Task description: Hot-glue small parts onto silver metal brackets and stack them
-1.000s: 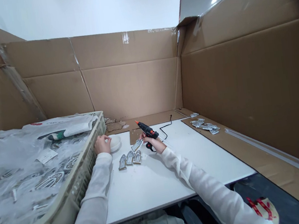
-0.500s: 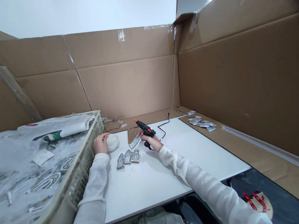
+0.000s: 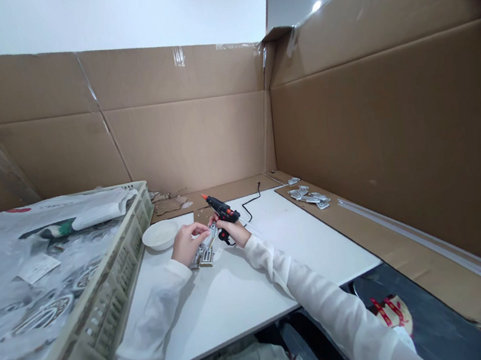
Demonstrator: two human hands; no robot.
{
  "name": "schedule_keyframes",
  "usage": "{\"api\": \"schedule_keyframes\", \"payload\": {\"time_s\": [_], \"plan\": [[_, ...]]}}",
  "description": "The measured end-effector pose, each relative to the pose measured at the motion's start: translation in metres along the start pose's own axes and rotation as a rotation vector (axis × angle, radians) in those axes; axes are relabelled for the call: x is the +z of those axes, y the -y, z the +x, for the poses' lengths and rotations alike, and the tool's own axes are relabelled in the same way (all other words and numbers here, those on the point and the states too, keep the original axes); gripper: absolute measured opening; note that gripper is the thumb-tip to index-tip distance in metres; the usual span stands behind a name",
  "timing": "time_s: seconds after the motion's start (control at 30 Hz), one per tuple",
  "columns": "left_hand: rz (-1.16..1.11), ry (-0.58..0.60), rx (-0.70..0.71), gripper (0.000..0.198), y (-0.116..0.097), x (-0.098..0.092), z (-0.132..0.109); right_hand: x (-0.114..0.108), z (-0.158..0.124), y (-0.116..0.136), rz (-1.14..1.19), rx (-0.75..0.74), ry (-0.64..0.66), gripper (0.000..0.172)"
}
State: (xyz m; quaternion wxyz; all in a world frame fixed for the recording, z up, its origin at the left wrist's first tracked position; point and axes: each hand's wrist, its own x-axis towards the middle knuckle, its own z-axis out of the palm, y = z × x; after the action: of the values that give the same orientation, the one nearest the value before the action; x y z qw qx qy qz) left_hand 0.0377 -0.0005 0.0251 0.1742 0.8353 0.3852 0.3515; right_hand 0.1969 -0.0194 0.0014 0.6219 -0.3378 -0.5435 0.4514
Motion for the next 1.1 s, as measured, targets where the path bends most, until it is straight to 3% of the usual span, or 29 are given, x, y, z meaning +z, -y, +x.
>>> {"api": "schedule_keyframes", "payload": {"time_s": [0.33,0.87,1.0,1.1], "plan": [[-0.202,0.007,-0.068,0.022,-0.001,0.007,-0.001,0.001,-0.001,0.001,0.051,0.0,0.006,0.008],[-0.083,-0.111,0.001,0.009,-0.003,0.014,-0.005,0.001,-0.001,0.002,0.024,0.001,-0.012,0.008],[-0.138,-0.18,0.0,0.023,0.005,0.021,-0.005,0.001,-0.001,0.003,0.049,-0.013,-0.019,0.008],[-0.313,-0.101,-0.101,0.031,0.011,0.025,-0.003,0.002,-0.002,0.007,0.117,-0.031,-0.011,0.01]]}}
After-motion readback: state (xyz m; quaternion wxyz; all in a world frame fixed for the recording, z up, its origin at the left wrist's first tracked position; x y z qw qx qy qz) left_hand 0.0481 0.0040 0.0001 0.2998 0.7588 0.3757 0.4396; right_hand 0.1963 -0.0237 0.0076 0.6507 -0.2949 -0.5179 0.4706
